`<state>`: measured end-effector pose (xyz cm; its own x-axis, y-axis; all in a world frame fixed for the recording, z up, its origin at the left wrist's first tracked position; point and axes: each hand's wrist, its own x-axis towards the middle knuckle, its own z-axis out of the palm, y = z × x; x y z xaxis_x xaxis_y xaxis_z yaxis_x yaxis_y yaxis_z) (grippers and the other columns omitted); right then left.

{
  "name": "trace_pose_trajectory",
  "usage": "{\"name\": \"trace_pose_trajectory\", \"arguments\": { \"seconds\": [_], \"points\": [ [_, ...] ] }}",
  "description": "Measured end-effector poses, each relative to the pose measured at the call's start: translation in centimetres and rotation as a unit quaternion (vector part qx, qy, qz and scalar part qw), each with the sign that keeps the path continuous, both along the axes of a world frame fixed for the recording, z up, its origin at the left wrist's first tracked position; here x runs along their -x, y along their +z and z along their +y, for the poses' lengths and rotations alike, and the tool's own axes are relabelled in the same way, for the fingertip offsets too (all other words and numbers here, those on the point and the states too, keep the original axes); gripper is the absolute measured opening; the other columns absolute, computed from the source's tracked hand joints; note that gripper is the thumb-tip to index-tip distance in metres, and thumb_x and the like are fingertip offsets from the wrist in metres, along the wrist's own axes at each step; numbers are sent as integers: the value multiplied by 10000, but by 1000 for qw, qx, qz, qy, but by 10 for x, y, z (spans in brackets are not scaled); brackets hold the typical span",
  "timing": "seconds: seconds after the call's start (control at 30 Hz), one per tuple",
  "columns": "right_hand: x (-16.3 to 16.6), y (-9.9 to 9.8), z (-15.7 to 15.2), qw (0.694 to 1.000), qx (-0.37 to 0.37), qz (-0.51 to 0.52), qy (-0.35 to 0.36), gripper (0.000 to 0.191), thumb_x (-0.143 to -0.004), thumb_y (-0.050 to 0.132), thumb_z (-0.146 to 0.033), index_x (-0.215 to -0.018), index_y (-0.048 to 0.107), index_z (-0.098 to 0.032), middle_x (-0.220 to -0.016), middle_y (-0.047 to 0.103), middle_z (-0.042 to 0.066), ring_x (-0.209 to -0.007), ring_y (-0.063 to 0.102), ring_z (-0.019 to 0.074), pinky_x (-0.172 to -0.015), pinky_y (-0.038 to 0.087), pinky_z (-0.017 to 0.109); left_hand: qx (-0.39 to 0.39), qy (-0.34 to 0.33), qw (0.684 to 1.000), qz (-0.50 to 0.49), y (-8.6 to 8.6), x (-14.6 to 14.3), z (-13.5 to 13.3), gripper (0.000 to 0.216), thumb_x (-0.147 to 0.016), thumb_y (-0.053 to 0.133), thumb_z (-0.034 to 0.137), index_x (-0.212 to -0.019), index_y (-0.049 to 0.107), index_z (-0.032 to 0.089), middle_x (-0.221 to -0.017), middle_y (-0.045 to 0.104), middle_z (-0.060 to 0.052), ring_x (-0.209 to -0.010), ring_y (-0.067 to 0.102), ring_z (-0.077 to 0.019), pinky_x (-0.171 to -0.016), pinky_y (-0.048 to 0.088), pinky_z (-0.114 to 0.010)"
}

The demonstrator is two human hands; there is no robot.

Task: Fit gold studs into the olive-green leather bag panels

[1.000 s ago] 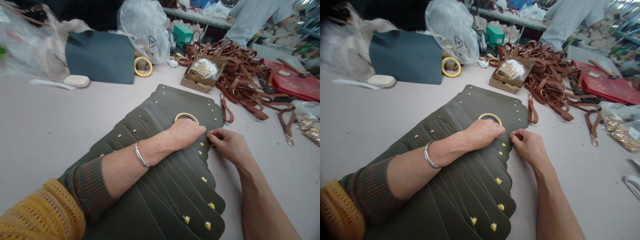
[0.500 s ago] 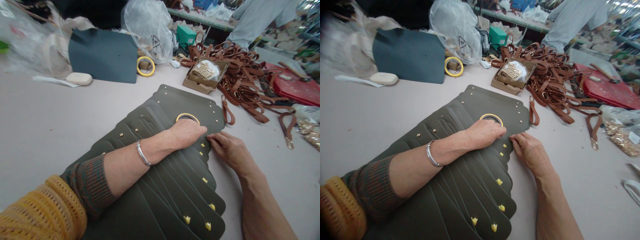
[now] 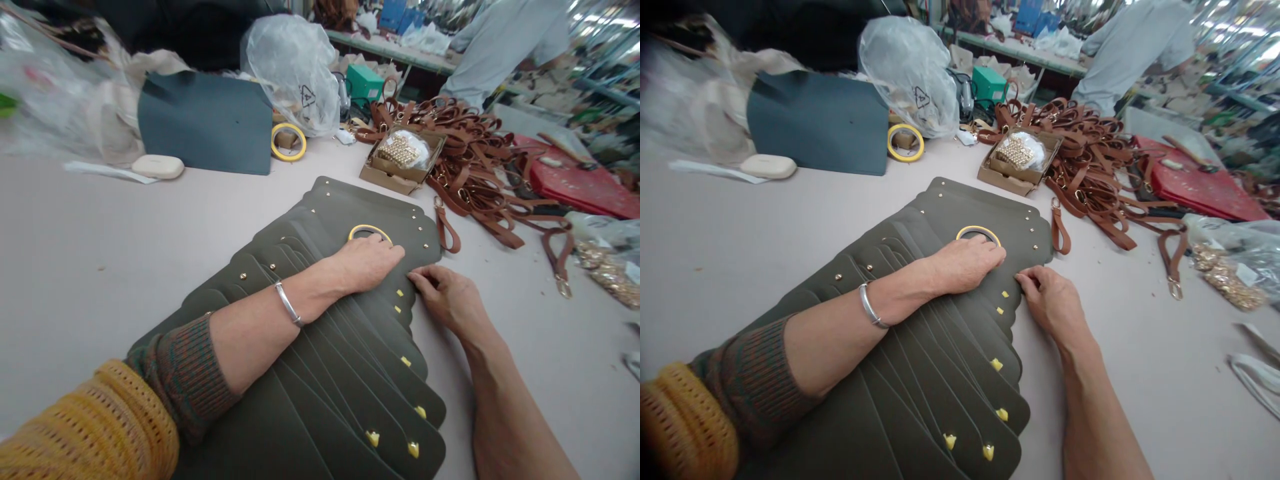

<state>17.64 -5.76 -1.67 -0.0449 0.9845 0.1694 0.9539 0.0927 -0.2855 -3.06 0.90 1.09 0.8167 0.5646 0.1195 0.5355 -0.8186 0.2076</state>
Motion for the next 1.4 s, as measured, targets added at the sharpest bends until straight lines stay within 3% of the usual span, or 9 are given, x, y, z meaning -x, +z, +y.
{"name": "trace_pose_trajectory", "arguments": {
  "seconds": [0.2, 0.37, 0.43, 0.57, 0.63, 0.87, 1.1, 1.27, 1.4],
  "points": [
    [-7, 8, -1, 995, 53, 56, 69, 223, -869, 545, -383, -805, 691, -227, -753, 707, 18, -656, 628, 169, -615, 458, 284, 35, -12, 999, -18, 3, 2, 1, 161, -896, 429, 153, -1017, 532, 184, -892, 670, -72, -809, 632, -220, -679, 470, -316],
    [-11, 20, -5, 972, 179, 119, 95, 246, -874, 559, -398, -789, 705, -221, -729, 703, 7, -636, 625, 160, -590, 473, 276, 27, -51, 993, -104, 5, 1, 1, 157, -948, 394, 192, -1024, 531, 204, -953, 672, -22, -890, 627, -170, -740, 450, -264],
    [-13, 21, -6, 967, 193, 139, 95, 263, -881, 557, -406, -792, 716, -216, -726, 704, 10, -641, 627, 164, -597, 484, 281, 44, -61, 990, -119, 5, 1, 0, 158, -961, 406, 216, -1058, 531, 215, -977, 676, -7, -912, 629, -154, -765, 448, -246],
    [-11, 21, -7, 977, 39, 206, 34, 249, -867, 588, -401, -941, 727, -207, -835, 731, 34, -710, 649, 183, -646, 514, 308, 64, -54, 988, -126, 4, -1, -2, 355, -950, 471, 240, -1301, 420, 234, -1077, 678, -23, -979, 642, -162, -804, 458, -248],
    [-7, 22, -7, 973, -41, 226, 37, 235, -850, 620, -360, -1004, 713, -210, -908, 735, 43, -754, 659, 187, -688, 527, 320, 66, -33, 989, -126, 3, -2, -4, 440, -941, 499, 262, -1356, 361, 214, -1103, 676, -50, -999, 649, -180, -792, 466, -253],
    [15, 24, -8, 970, -158, 125, 139, 139, -879, 578, -235, -963, 689, -229, -886, 728, 28, -741, 665, 159, -703, 521, 292, 48, -15, 992, -118, 5, -5, -8, 351, -932, 537, 292, -1245, 433, 172, -1053, 684, -58, -979, 660, -203, -744, 472, -255],
    [24, 16, -6, 956, -268, 31, 113, 98, -824, 579, -143, -833, 667, -185, -698, 683, 4, -587, 622, 119, -583, 473, 226, 56, -6, 988, -141, 3, -7, -11, 193, -935, 507, 246, -1115, 478, 184, -998, 687, -37, -951, 658, -200, -751, 478, -270],
    [26, 15, -8, 958, -272, 11, 91, 100, -800, 581, -154, -785, 675, -184, -656, 672, 2, -549, 611, 117, -553, 463, 227, 72, 18, 987, -143, 3, -9, -11, 84, -937, 484, 245, -985, 535, 199, -924, 690, -23, -867, 654, -174, -741, 471, -265],
    [33, 19, -10, 973, -187, 131, 8, 91, -776, 611, -222, -764, 697, -196, -616, 664, -3, -512, 594, 122, -518, 466, 236, 31, 12, 992, -123, 5, -9, -12, 113, -938, 452, 221, -919, 560, 193, -888, 674, -22, -872, 634, -164, -720, 452, -248]
  ]
}}
